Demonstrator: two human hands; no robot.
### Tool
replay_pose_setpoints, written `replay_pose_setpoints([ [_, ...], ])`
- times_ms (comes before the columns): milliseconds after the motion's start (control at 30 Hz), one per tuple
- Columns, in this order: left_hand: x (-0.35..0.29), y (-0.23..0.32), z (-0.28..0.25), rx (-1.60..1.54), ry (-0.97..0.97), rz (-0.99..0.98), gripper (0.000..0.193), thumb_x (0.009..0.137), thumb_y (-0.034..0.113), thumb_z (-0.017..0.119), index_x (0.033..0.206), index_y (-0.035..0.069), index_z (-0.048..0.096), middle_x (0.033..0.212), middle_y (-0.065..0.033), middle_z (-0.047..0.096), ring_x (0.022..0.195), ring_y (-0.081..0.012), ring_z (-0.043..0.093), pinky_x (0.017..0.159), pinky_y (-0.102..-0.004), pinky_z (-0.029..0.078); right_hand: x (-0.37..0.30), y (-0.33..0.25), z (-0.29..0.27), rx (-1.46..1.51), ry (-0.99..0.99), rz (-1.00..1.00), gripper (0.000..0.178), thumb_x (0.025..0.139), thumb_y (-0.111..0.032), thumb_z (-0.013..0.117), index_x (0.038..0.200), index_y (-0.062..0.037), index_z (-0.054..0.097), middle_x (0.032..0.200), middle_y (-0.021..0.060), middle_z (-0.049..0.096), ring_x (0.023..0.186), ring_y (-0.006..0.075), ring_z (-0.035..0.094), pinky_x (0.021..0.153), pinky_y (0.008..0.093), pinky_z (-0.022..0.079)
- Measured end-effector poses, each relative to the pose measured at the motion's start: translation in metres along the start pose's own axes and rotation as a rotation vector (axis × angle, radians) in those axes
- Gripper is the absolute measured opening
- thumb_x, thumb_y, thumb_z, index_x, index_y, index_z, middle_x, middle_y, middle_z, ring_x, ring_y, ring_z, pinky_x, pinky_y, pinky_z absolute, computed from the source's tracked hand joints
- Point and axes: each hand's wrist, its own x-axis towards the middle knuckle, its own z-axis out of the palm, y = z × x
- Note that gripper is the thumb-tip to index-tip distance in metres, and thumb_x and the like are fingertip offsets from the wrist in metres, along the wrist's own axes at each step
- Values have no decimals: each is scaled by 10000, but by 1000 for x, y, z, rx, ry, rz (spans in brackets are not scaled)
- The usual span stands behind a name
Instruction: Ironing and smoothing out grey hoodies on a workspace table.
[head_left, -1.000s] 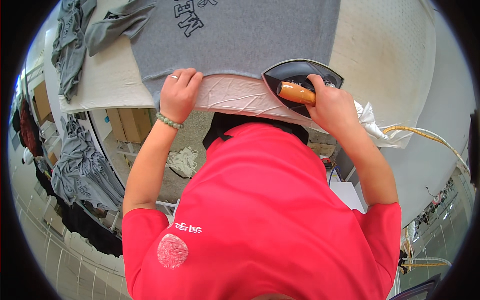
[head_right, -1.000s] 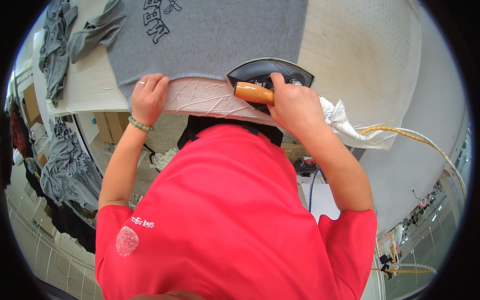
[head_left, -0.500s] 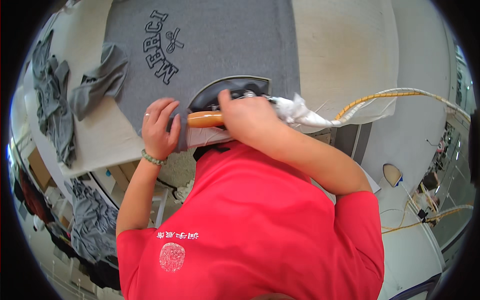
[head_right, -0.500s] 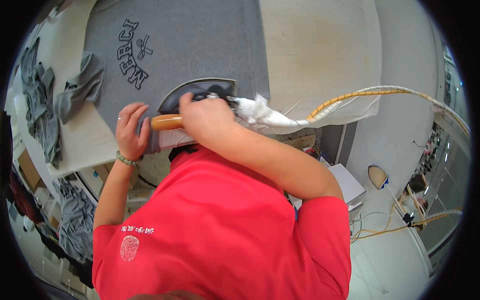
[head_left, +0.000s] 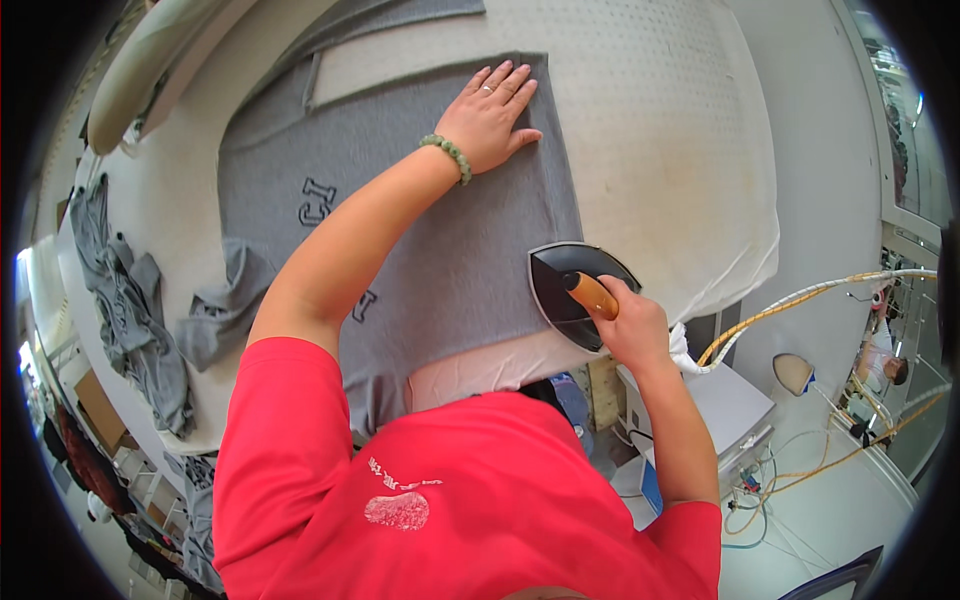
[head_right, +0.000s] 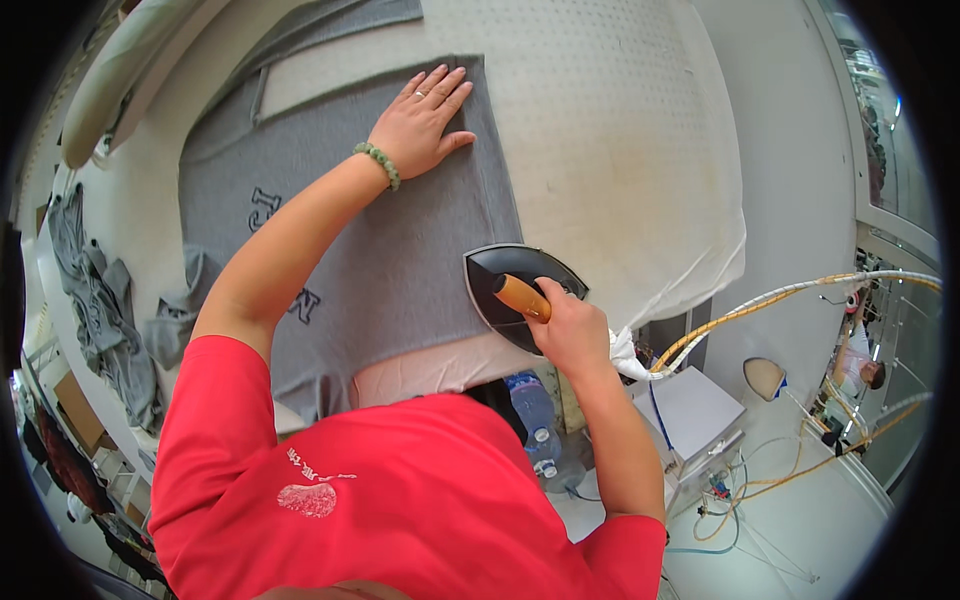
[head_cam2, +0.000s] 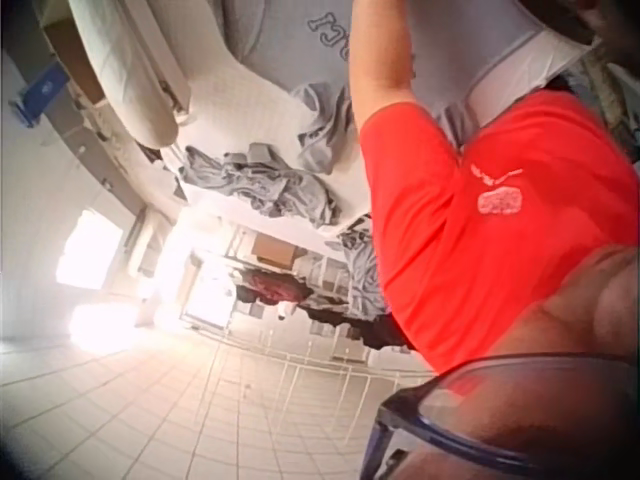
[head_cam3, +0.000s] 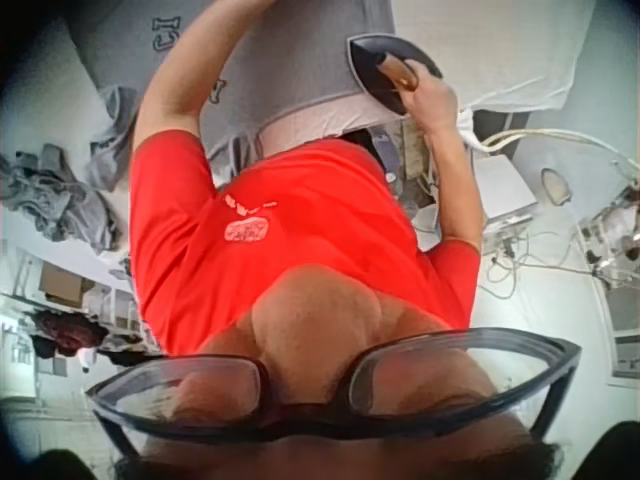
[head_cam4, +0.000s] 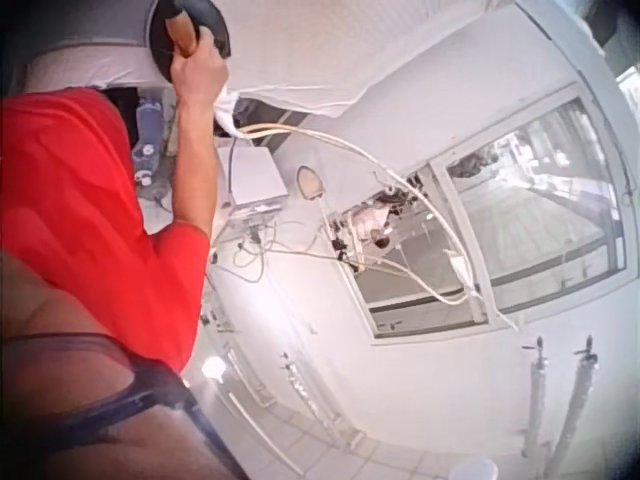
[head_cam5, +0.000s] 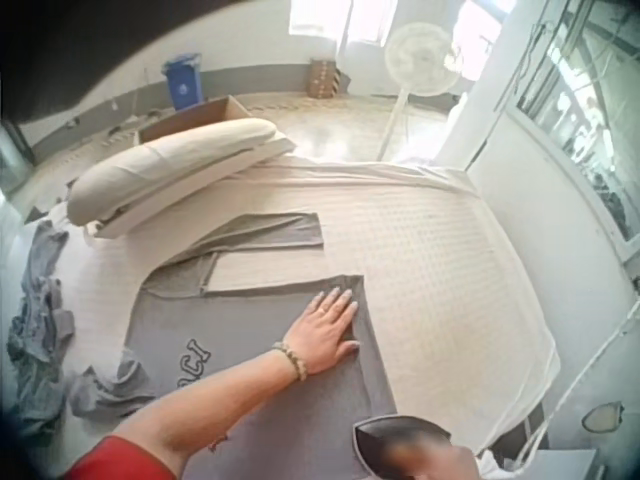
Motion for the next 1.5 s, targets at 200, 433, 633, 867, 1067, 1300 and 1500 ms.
replay_pose_setpoints([
  [200,18,-35,-12,-598,-15,-126,591,1035,340,635,1529,48,494,1598,-160,470,1511,-311,400,1245,-433,325,94,-29,-20,-68,-21,-99,418,868,-254,812,1239,-119,675,881,192,736,812,425,713,693,497,567],
  [433,-47,-47,-45,-486,197,-263,516,999,242,678,1457,45,548,1453,-163,589,1386,-339,527,1165,-437,421,257,-66,-58,-48,160,-257,337,918,-343,811,1093,-69,727,862,220,719,798,427,696,698,442,551],
  [633,-85,-76,-81,-179,226,-255,427,938,200,718,1331,53,638,1320,-158,657,1266,-355,603,1058,-441,498,325,-91,-94,-60,-64,-377,290,924,-285,805,1123,-84,743,830,199,705,723,372,664,692,394,542],
  [867,-131,-201,-142,43,307,-282,341,921,183,741,1241,88,673,1214,-105,678,1114,-315,666,927,-417,546,331,-133,-78,-134,-146,-623,282,893,-248,816,1136,-118,757,845,169,724,756,378,688,709,415,555],
  [1067,-154,-262,-165,62,207,-641,330,903,271,794,1159,83,707,1067,-80,710,963,-275,676,839,-390,546,325,-214,-40,-248,-169,-709,282,879,-272,815,1115,-128,761,848,160,734,792,388,707,714,438,564],
  [1300,-172,-299,-164,-425,193,-750,288,894,303,821,997,43,753,813,-41,706,758,-155,632,728,-310,505,298,-275,-6,-229,-113,-673,330,876,-387,814,1068,-125,761,829,180,733,788,399,714,706,464,574],
  [1500,-179,-312,-157,-613,263,-777,277,907,295,822,938,26,763,807,7,705,771,-75,605,714,-268,490,258,-331,20,-146,-270,-536,493,876,-505,794,1093,-70,711,836,226,728,820,433,717,729,494,573],
])
